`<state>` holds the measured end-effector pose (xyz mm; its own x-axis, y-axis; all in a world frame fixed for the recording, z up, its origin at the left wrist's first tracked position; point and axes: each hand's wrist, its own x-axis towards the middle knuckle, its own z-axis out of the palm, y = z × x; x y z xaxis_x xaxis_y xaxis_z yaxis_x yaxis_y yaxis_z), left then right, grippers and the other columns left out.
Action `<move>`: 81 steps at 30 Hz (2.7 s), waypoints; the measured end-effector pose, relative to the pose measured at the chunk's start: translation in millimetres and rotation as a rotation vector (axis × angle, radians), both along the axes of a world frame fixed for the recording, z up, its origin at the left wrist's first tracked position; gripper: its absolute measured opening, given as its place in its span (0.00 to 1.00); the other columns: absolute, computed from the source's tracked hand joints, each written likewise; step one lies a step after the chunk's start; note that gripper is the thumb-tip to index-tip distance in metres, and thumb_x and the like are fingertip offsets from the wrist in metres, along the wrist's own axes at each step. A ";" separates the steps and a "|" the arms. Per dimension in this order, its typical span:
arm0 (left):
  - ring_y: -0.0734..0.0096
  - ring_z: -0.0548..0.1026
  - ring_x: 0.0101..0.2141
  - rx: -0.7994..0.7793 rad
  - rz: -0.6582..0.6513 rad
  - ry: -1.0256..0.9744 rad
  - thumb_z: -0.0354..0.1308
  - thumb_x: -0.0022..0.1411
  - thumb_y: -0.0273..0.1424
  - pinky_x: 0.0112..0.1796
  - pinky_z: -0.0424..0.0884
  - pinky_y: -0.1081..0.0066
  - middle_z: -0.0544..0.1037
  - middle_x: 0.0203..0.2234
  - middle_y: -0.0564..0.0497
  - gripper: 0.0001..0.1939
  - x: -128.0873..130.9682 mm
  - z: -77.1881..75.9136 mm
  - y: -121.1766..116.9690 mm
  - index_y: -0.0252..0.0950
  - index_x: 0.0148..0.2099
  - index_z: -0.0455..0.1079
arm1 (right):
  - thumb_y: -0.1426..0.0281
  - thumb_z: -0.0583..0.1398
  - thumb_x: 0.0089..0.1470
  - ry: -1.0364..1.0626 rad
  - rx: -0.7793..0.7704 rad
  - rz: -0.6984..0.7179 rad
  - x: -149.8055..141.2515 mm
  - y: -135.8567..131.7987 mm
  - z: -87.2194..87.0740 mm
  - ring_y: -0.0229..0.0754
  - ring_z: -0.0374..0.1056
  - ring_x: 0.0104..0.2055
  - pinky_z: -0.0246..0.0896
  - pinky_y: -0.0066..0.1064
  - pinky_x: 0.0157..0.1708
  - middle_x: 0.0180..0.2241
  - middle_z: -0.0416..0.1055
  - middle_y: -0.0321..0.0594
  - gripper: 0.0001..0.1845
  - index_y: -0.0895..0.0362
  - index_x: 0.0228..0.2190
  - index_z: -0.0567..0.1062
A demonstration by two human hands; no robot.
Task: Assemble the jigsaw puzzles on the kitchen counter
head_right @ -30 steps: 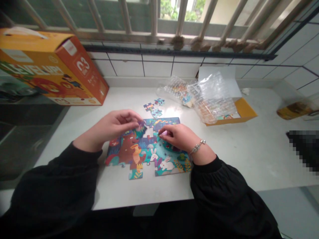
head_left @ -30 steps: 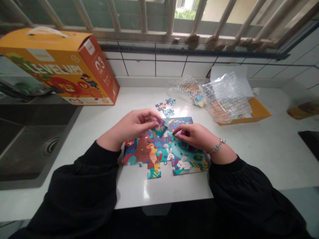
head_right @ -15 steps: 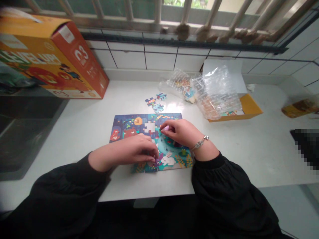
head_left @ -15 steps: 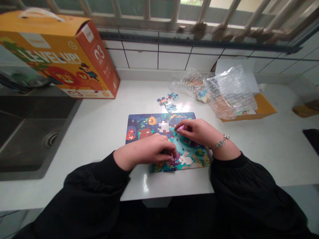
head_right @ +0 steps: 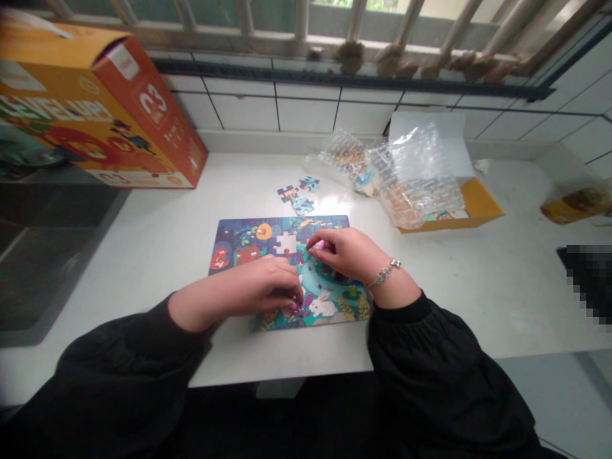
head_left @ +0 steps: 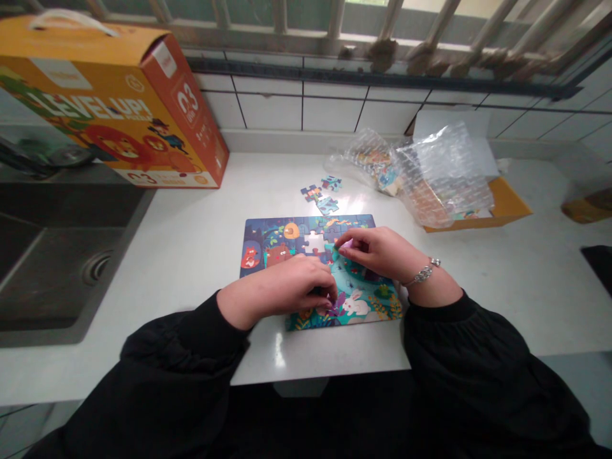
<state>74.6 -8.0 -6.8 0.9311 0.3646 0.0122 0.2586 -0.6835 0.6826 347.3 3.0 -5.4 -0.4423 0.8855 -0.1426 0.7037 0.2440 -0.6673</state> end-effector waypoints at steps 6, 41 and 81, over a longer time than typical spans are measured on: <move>0.64 0.81 0.41 0.010 0.004 -0.030 0.68 0.72 0.26 0.46 0.73 0.65 0.85 0.37 0.50 0.04 1.5 -0.4 -1.7 0.40 0.45 0.84 | 0.60 0.63 0.69 -0.015 0.008 0.007 0.5 0.9 -0.2 0.37 0.71 0.25 0.61 0.29 0.28 0.28 0.80 0.34 0.13 0.50 0.47 0.85; 0.63 0.80 0.42 0.063 -0.021 -0.007 0.74 0.70 0.34 0.44 0.70 0.65 0.83 0.40 0.50 0.06 1.9 2.0 -7.4 0.39 0.43 0.80 | 0.61 0.64 0.69 -0.021 0.002 0.007 -0.5 0.9 1.8 0.36 0.71 0.25 0.61 0.29 0.29 0.28 0.79 0.33 0.12 0.51 0.48 0.85; 0.55 0.75 0.50 0.250 0.052 0.126 0.71 0.65 0.35 0.49 0.68 0.57 0.78 0.50 0.47 0.14 10.4 4.7 -23.9 0.44 0.51 0.76 | 0.63 0.65 0.69 -0.125 0.334 -0.147 1.9 5.0 2.0 0.40 0.71 0.28 0.59 0.33 0.32 0.28 0.79 0.36 0.09 0.52 0.40 0.86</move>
<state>85.1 -31.9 -2.1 0.9109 0.4125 -0.0063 0.3700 -0.8102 0.4546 349.2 8.0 -3.4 -0.3042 0.9451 0.1195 0.8184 0.3235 -0.4749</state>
